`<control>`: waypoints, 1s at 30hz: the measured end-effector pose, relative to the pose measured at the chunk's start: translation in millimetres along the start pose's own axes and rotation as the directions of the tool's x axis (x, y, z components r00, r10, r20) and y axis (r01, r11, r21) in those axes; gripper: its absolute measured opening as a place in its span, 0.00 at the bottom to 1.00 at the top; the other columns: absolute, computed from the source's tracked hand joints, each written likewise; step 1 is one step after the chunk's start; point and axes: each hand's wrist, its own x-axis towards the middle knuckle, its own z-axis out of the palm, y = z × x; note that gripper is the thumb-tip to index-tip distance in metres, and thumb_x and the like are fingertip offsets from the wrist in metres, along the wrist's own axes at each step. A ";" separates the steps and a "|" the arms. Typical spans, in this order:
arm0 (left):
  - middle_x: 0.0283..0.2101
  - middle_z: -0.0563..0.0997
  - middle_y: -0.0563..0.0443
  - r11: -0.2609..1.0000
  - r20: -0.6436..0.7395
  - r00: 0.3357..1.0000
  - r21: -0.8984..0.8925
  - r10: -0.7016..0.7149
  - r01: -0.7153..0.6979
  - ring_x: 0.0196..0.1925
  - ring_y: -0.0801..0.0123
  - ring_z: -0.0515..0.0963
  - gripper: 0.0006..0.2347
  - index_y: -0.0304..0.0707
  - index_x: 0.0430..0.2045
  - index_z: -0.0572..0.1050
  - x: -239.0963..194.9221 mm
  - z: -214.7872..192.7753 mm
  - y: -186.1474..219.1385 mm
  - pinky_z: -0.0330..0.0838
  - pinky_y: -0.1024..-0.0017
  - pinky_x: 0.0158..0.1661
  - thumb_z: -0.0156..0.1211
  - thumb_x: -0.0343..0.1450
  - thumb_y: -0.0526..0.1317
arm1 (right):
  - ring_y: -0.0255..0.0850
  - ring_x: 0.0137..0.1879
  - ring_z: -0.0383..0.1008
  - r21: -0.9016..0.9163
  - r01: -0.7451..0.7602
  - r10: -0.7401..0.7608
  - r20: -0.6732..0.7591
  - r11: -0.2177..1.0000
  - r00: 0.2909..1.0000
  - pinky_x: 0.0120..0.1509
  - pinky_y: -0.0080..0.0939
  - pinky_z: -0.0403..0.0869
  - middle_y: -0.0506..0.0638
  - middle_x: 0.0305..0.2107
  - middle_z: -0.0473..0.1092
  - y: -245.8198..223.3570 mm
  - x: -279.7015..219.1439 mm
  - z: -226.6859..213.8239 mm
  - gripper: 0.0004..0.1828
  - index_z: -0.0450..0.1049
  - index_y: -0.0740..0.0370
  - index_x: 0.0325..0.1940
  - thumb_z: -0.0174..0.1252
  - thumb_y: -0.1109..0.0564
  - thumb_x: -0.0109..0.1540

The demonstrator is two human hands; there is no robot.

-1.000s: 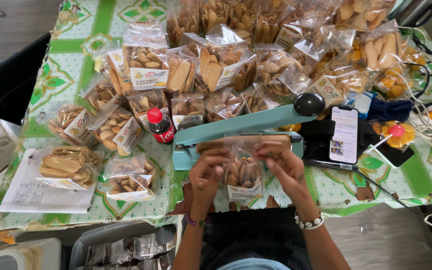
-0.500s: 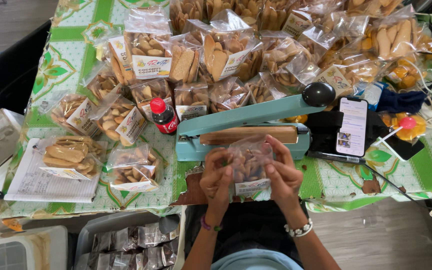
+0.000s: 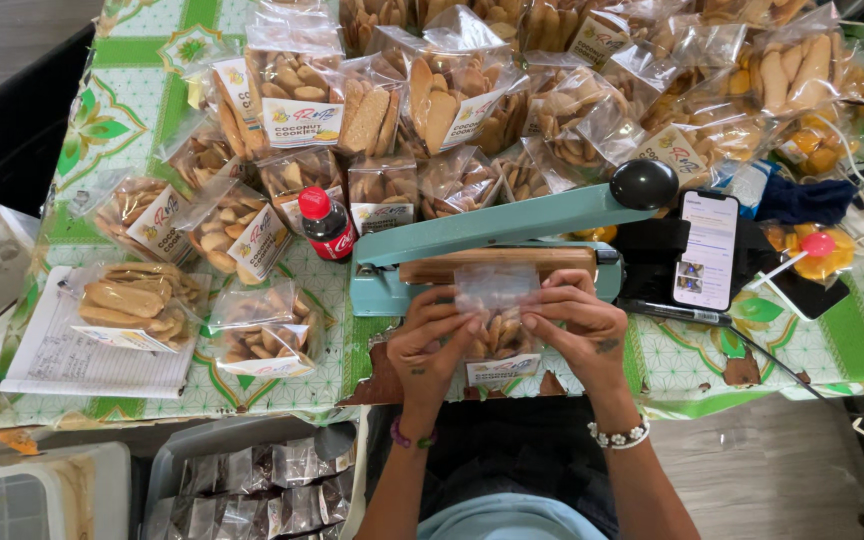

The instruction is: The person places coconut cookies into clear plastic bags, folds the tops, and seals them using a handheld heat sealer. They then place a label on each sealed bag and set it aside on the table among other packaged cookies.

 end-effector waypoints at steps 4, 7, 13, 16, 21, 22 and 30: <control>0.40 0.86 0.45 0.991 -0.028 0.996 -0.102 -0.085 0.082 0.56 0.61 0.80 0.06 0.31 0.33 0.84 -4.7 1.5 -4.8 0.74 0.67 0.55 0.71 0.64 0.26 | 0.40 0.53 0.67 0.098 -0.077 0.083 -0.059 0.992 0.995 0.58 0.40 0.70 0.48 0.36 0.79 1.1 -6.7 5.3 0.08 0.83 0.66 0.37 0.72 0.66 0.54; 0.45 0.85 0.41 0.962 -0.070 0.964 -0.114 -0.256 0.248 0.44 0.65 0.78 0.07 0.26 0.33 0.85 -8.3 3.7 -5.8 0.67 0.72 0.41 0.73 0.64 0.25 | 0.38 0.52 0.66 0.134 -0.105 0.117 -0.083 0.985 0.990 0.56 0.39 0.69 0.47 0.36 0.78 7.8 -10.7 7.2 0.07 0.82 0.66 0.35 0.72 0.66 0.54; 0.39 0.84 0.40 0.930 -0.060 0.957 -0.258 -0.285 0.261 0.48 0.69 0.81 0.28 0.26 0.60 0.66 -8.2 5.9 3.1 0.75 0.76 0.44 0.71 0.65 0.25 | 0.37 0.49 0.78 0.386 -0.156 0.217 -0.119 0.909 0.969 0.47 0.37 0.78 0.47 0.39 0.73 14.0 -18.4 12.7 0.21 0.69 0.61 0.49 0.70 0.69 0.57; 0.40 0.83 0.39 0.960 -0.035 0.984 -0.228 -0.176 0.163 0.52 0.68 0.81 0.32 0.27 0.64 0.59 -4.8 6.7 10.5 0.75 0.75 0.51 0.71 0.67 0.23 | 0.34 0.53 0.75 0.264 -0.044 0.070 -0.091 0.963 0.993 0.58 0.33 0.75 0.52 0.42 0.75 6.2 -16.7 11.2 0.31 0.64 0.64 0.63 0.68 0.72 0.59; 0.41 0.82 0.42 0.878 0.050 0.933 -0.325 -0.356 0.353 0.44 0.70 0.82 0.32 0.32 0.61 0.57 -1.0 5.3 16.0 0.82 0.75 0.41 0.70 0.65 0.26 | 0.35 0.49 0.71 0.150 -0.193 0.160 0.208 0.970 0.965 0.53 0.35 0.71 0.48 0.41 0.73 -11.5 10.5 -2.6 0.26 0.73 0.66 0.57 0.68 0.66 0.54; 0.41 0.82 0.42 0.887 0.058 0.940 -0.318 -0.335 0.336 0.45 0.70 0.82 0.31 0.32 0.61 0.56 -1.3 4.7 15.6 0.81 0.76 0.42 0.69 0.66 0.26 | 0.37 0.50 0.71 0.095 -0.162 0.130 0.277 0.982 0.952 0.54 0.37 0.70 0.47 0.41 0.73 -15.3 16.0 -5.8 0.23 0.76 0.66 0.52 0.69 0.65 0.53; 0.59 0.71 0.41 0.962 -0.017 0.991 -0.243 -0.133 0.125 0.66 0.62 0.70 0.24 0.32 0.54 0.67 -12.4 1.7 8.0 0.63 0.64 0.67 0.73 0.66 0.33 | 0.39 0.45 0.72 -0.320 0.127 -0.039 0.269 0.939 0.962 0.50 0.42 0.69 0.45 0.32 0.76 -34.5 32.0 -3.8 0.14 0.85 0.59 0.37 0.76 0.57 0.48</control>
